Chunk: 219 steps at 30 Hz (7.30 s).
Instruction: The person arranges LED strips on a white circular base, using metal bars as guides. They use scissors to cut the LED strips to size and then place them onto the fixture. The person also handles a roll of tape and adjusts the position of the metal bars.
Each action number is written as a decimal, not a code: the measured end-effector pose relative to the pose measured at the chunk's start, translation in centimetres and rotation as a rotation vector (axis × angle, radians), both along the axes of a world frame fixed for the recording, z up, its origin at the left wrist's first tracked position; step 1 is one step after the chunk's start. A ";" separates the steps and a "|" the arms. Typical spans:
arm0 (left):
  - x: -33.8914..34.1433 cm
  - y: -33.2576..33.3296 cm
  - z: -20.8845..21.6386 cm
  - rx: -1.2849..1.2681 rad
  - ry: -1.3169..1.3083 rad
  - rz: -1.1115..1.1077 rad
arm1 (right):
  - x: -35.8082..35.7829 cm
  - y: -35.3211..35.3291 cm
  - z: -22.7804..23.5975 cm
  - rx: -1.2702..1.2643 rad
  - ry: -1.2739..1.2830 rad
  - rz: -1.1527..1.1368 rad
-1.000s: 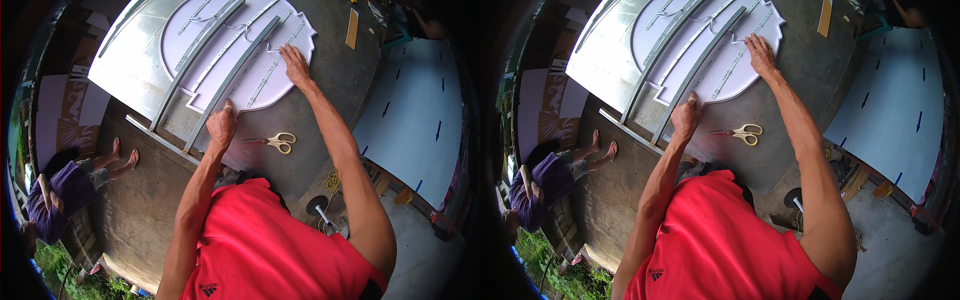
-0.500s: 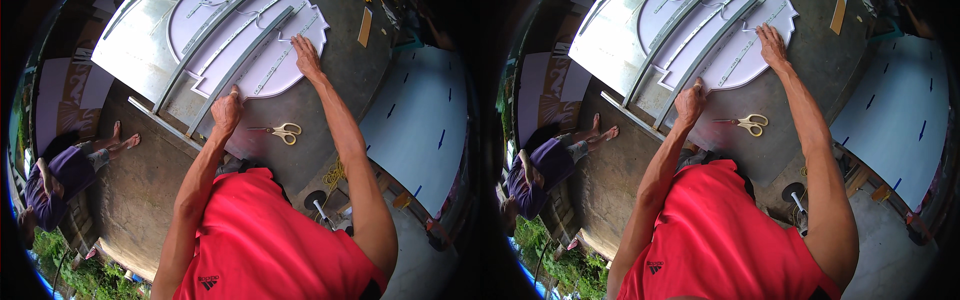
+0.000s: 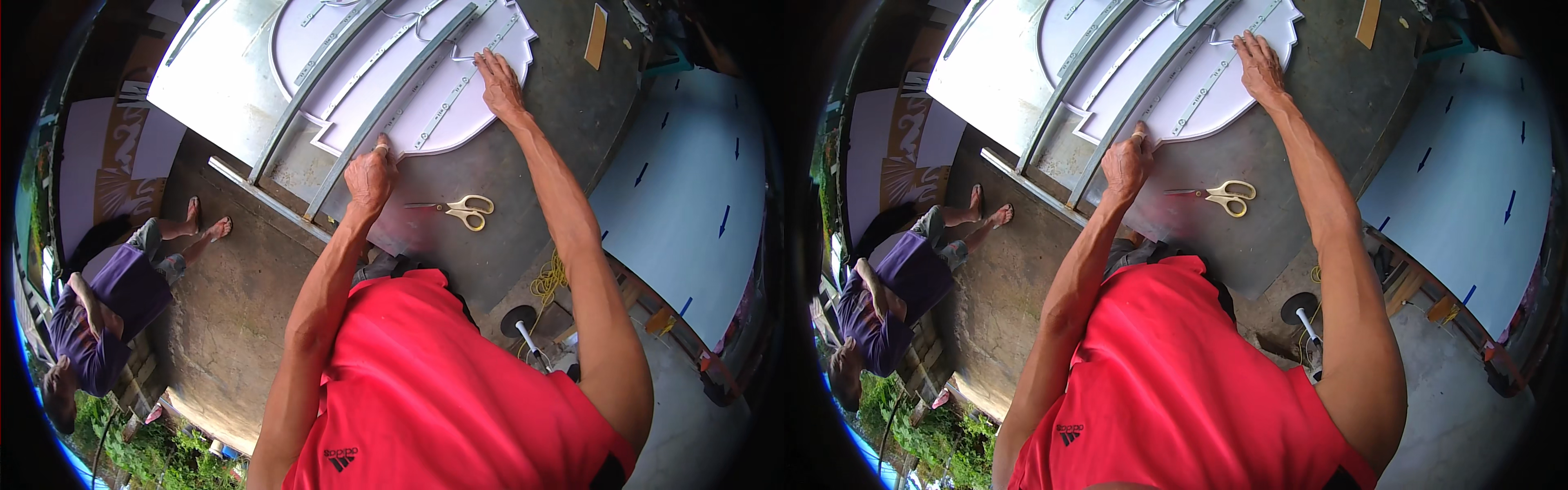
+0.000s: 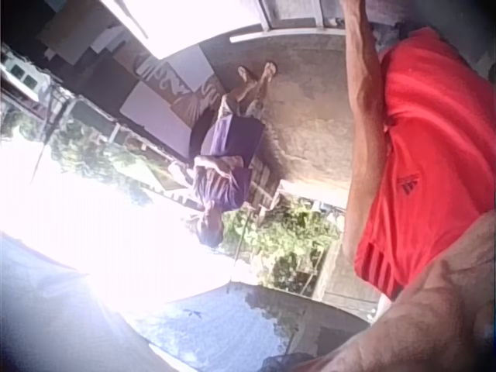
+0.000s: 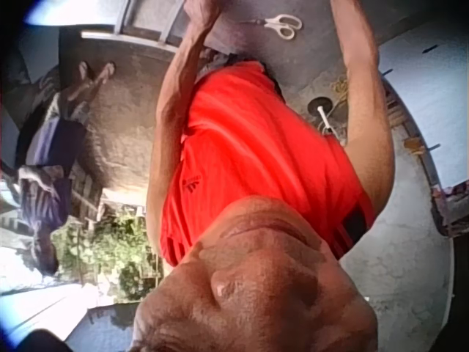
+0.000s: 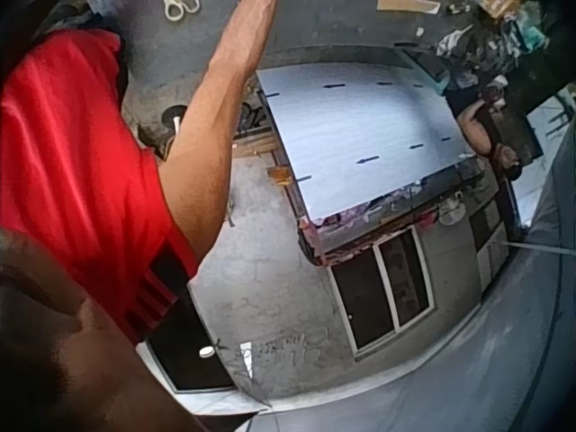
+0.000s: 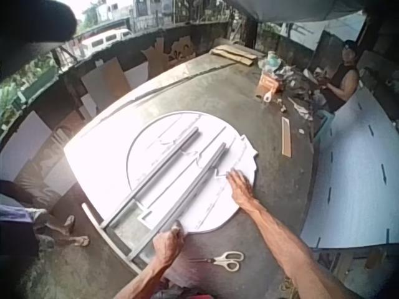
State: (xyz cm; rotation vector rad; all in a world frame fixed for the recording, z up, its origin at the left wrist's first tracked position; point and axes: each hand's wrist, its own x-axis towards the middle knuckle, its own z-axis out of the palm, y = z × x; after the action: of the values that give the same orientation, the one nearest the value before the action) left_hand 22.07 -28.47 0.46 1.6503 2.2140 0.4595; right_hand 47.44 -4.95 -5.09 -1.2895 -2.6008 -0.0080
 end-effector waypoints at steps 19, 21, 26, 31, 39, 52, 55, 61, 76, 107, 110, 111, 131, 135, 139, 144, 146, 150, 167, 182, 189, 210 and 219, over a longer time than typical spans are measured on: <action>-0.1 0.3 0.5 -0.092 0.019 0.001 | -0.3 -0.7 0.4 -0.097 0.077 -0.071; -0.1 0.3 0.5 -0.100 0.016 0.000 | -0.3 -0.7 0.2 -0.085 0.073 -0.075; -0.2 0.3 0.3 -0.083 0.032 0.001 | -0.5 -0.7 0.1 -0.089 0.084 -0.081; 0.3 0.8 1.1 0.031 0.002 0.028 | -0.4 -0.3 0.1 -0.148 0.064 -0.085; 2.1 3.3 1.2 -0.093 -0.162 0.021 | -0.2 -0.7 0.9 -0.149 0.171 -0.085; 2.9 3.0 1.8 -0.067 -0.312 0.019 | 3.1 -23.3 7.7 -0.518 0.418 0.038; 3.0 3.0 2.3 -0.070 -0.343 0.038 | 3.9 -27.1 6.5 -0.471 0.357 0.000; 2.4 1.9 1.2 -0.005 -0.509 -0.061 | 4.1 -29.6 3.7 -0.160 0.310 -0.018; 8.2 0.1 -0.3 0.010 -0.317 -0.728 | 4.5 -29.4 3.5 -0.211 0.241 0.005; 3.1 2.2 -0.1 0.130 -0.178 0.056 | 4.4 -29.1 9.3 -0.555 0.004 -0.040; 2.7 2.4 -0.6 0.131 -0.194 0.054 | 5.0 -29.1 9.3 -0.860 0.215 -0.160; 2.3 2.7 -0.7 0.111 -0.212 0.047 | 5.2 -28.7 9.2 -0.969 0.269 -0.208; 3.0 12.0 0.2 -0.126 -0.041 -0.452 | 7.1 -26.6 11.3 -1.568 0.722 -0.368; 3.2 12.5 -0.7 -0.177 -0.076 -0.377 | 7.6 -27.3 11.1 -1.557 0.736 -0.394; 4.0 12.3 0.0 -0.271 -0.037 -0.332 | 7.9 -27.9 10.6 -1.539 0.717 -0.449; 3.9 10.9 -0.6 -0.053 -0.077 -0.308 | 7.6 -28.7 9.8 -1.492 0.649 -0.479; 4.2 10.4 -0.7 -0.004 -0.056 -0.274 | 7.3 -28.8 9.8 -1.486 0.654 -0.491; 4.6 9.7 -1.5 0.079 -0.163 -0.205 | 6.7 -28.9 10.1 -1.445 0.575 -0.495; 5.2 10.2 -1.5 -0.012 -0.302 -0.088 | 8.0 -30.6 6.9 -1.492 0.863 -0.592; 6.0 8.7 -1.4 0.288 -0.189 -0.160 | 7.5 -30.6 7.3 -1.522 0.993 -0.640; 5.3 8.1 -1.4 0.250 -0.267 -0.126 | 6.5 -30.8 8.3 -1.039 0.715 -0.671; 4.2 13.0 0.3 0.085 -0.692 -0.010 | 8.2 -28.5 6.7 -0.280 0.092 -0.694; 3.5 23.0 1.3 0.079 -0.354 -0.590 | 9.4 -29.0 3.5 -0.161 0.048 -0.656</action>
State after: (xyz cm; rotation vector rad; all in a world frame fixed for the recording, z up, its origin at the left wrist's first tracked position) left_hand 25.61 -5.50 1.77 1.9721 1.3917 0.6154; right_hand 56.80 -33.92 -1.63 -2.1069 -2.0564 0.1168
